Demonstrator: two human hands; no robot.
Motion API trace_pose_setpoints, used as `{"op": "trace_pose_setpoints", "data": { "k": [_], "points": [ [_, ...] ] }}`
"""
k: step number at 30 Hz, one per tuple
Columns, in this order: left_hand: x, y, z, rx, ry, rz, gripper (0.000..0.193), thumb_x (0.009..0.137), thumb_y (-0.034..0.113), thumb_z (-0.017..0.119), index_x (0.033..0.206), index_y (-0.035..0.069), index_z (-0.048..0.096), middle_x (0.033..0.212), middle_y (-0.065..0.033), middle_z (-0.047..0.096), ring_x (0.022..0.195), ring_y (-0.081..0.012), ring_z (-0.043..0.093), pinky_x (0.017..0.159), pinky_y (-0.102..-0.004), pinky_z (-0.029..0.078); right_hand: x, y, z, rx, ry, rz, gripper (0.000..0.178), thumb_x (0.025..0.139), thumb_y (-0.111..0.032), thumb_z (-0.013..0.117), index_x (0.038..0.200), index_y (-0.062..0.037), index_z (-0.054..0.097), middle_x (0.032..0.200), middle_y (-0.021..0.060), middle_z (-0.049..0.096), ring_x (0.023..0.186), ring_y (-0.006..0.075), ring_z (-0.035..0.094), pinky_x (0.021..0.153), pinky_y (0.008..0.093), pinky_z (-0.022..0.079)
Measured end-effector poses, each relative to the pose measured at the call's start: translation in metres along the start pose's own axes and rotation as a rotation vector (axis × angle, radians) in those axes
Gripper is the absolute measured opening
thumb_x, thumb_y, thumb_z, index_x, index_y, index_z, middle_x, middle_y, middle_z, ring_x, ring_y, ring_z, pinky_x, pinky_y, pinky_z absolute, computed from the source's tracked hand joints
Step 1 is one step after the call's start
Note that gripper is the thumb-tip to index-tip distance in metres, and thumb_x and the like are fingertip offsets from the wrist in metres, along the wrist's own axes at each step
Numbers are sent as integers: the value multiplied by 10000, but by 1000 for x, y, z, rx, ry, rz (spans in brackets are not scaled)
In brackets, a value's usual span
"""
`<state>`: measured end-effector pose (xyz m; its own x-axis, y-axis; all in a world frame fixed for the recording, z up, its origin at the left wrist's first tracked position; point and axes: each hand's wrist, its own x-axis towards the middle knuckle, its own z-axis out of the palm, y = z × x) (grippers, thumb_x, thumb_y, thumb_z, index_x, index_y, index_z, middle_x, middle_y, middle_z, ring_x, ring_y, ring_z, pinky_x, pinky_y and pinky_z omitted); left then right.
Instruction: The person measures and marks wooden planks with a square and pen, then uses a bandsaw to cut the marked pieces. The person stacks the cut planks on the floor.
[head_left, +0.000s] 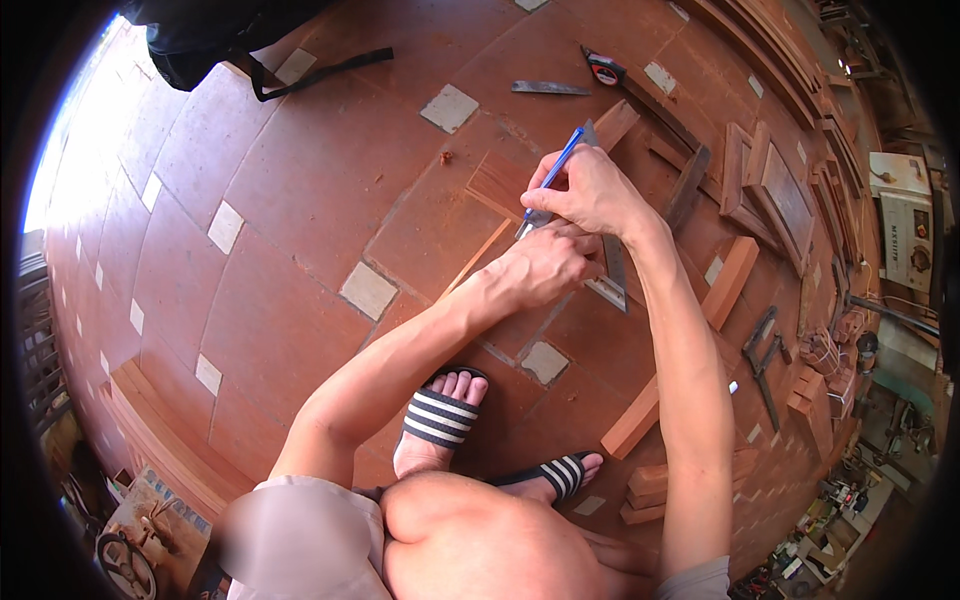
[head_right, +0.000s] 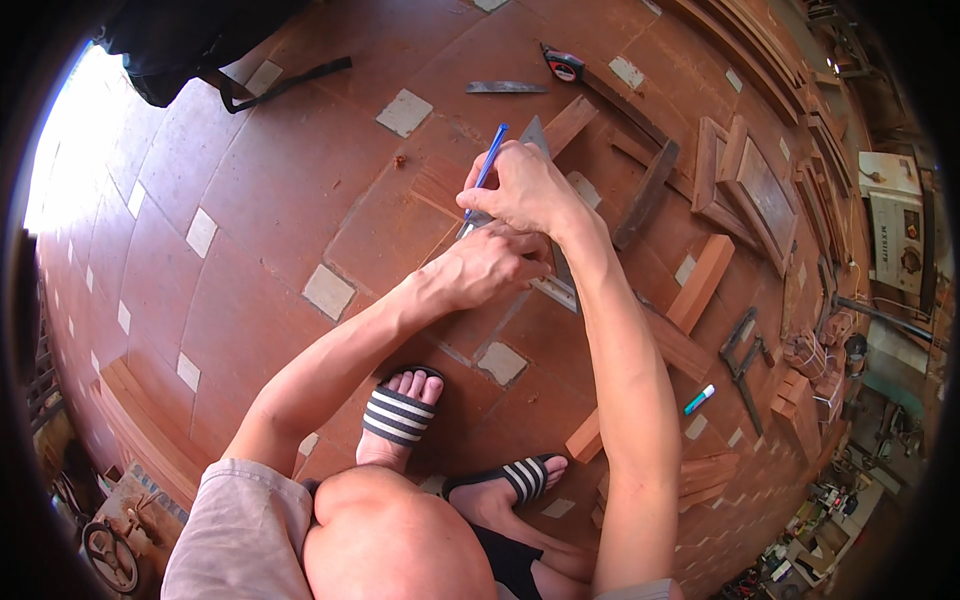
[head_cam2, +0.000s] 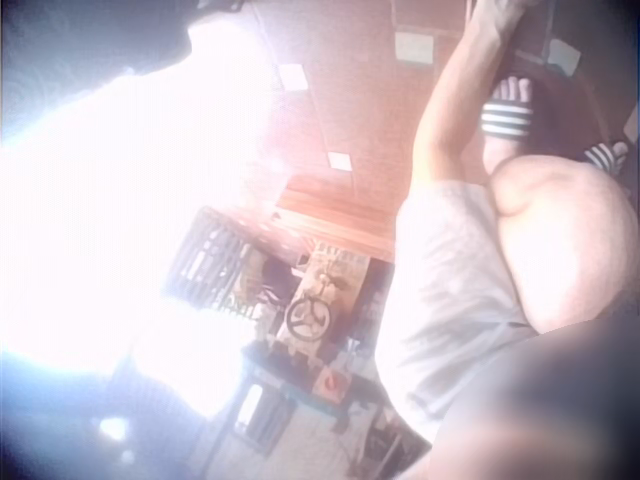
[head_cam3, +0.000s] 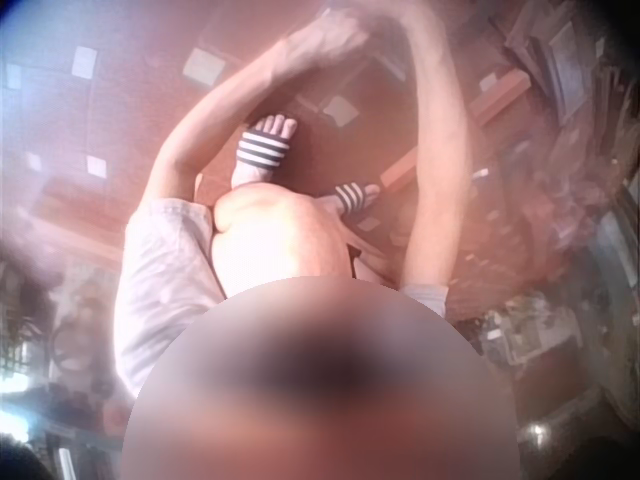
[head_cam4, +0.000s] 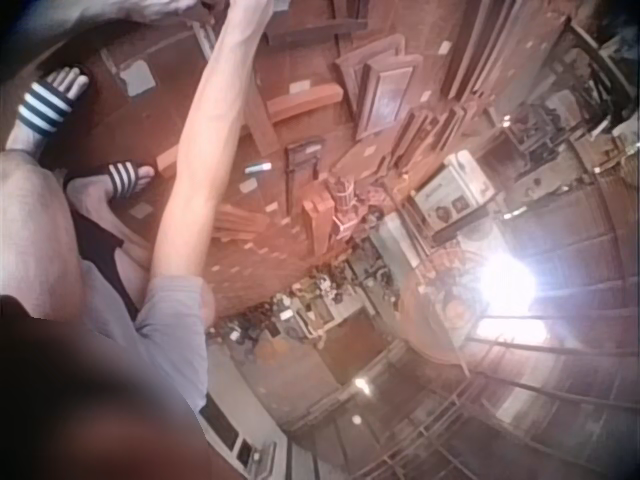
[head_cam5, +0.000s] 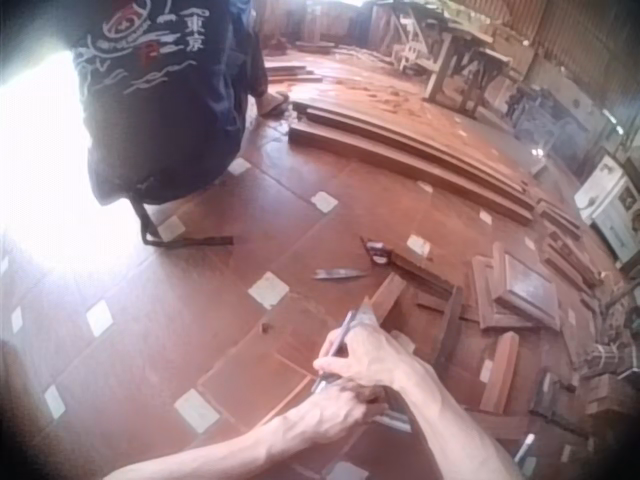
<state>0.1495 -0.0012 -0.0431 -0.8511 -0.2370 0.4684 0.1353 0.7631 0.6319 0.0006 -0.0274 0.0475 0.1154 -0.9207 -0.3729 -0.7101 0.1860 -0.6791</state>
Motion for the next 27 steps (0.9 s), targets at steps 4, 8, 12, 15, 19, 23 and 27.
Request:
{"op": "trace_pose_setpoints", "data": {
  "k": [4, 8, 12, 15, 19, 23, 27],
  "points": [
    [0, -1, -1, -35, -46, -16, 131, 838, 160, 715, 917, 57, 703, 1037, -104, 692, 1092, -299, 674, 975, -447, 540, -2, 1, 1, 21, 1, 12, 265, 867, -251, 841, 931, 4, 802, 814, 173, 779, 754, 260, 754, 731, 396, 590],
    [1, -1, -5, -52, -122, -55, 306, 844, 125, 785, 1140, 55, 759, 1142, -115, 708, 1110, -341, 686, 1011, -466, 544, -3, 1, 1, 12, 42, -9, 250, 859, -239, 843, 926, -2, 803, 814, 166, 781, 753, 255, 753, 733, 392, 590],
    [2, 0, -8, -21, -95, -23, 338, 842, 142, 798, 1167, 59, 763, 1174, -117, 703, 1131, -348, 678, 1025, -469, 539, -3, 3, 0, 3, 64, -16, 248, 853, -237, 845, 921, -1, 805, 805, 163, 779, 742, 246, 746, 729, 386, 587],
    [2, 1, -8, -34, -140, -56, 352, 837, 145, 804, 1177, 63, 765, 1192, -117, 698, 1147, -350, 670, 1031, -470, 534, -5, 4, 0, 71, 37, -2, 261, 854, -251, 848, 915, -1, 806, 798, 157, 779, 740, 239, 746, 728, 381, 586],
    [1, 1, -6, -24, -115, -46, 218, 841, 165, 764, 1031, 62, 734, 1110, -111, 690, 1149, -326, 660, 1030, -463, 526, -6, 6, 1, 82, 53, 6, 273, 856, -269, 854, 910, -5, 808, 796, 151, 780, 738, 232, 745, 727, 380, 584],
    [1, 0, -3, -10, -47, -12, 169, 839, 173, 743, 961, 60, 712, 1063, -109, 686, 1143, -317, 656, 1022, -460, 524, -5, 9, -1, 62, 56, -4, 265, 859, -263, 855, 909, -7, 810, 794, 151, 779, 733, 232, 743, 720, 382, 582],
    [1, 0, -2, -12, -59, -21, 165, 835, 158, 742, 961, 56, 708, 1062, -107, 686, 1126, -326, 661, 1010, -465, 526, -4, 10, 1, 81, 54, -13, 259, 860, -260, 854, 911, -10, 811, 792, 156, 776, 732, 236, 743, 721, 386, 584]
  ]
}}
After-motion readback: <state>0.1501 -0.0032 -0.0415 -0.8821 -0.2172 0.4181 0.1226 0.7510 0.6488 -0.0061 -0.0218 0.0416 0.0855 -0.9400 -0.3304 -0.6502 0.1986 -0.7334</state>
